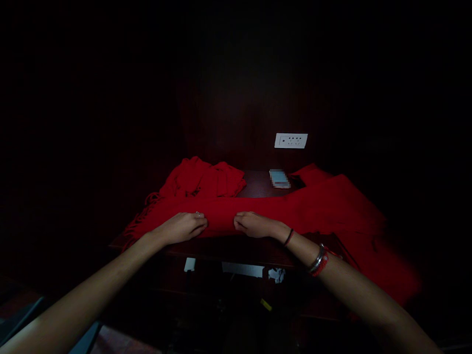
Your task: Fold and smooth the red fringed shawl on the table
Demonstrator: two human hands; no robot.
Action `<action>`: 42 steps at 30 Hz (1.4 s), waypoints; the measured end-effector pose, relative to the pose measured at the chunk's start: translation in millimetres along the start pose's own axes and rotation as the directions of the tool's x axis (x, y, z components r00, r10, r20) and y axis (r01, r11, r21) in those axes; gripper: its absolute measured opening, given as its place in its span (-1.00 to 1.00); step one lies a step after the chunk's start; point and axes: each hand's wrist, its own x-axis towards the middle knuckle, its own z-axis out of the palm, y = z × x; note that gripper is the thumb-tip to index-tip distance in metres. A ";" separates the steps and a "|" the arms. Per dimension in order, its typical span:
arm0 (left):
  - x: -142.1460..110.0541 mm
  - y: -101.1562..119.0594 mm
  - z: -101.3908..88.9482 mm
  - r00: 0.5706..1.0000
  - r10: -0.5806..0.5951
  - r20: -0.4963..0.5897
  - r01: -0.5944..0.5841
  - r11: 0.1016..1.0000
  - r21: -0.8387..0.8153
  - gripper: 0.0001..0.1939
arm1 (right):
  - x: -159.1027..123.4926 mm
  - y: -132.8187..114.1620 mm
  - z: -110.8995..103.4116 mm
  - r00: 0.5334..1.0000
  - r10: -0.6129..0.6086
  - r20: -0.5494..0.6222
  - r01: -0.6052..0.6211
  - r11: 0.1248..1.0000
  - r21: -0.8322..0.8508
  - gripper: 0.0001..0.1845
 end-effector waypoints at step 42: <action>-26.7 -14.3 30.7 0.900 -0.437 -0.007 0.436 0.899 -0.024 -0.49 | -25.1 -25.2 11.2 0.987 0.098 -0.130 -0.112 0.988 -0.110 -0.56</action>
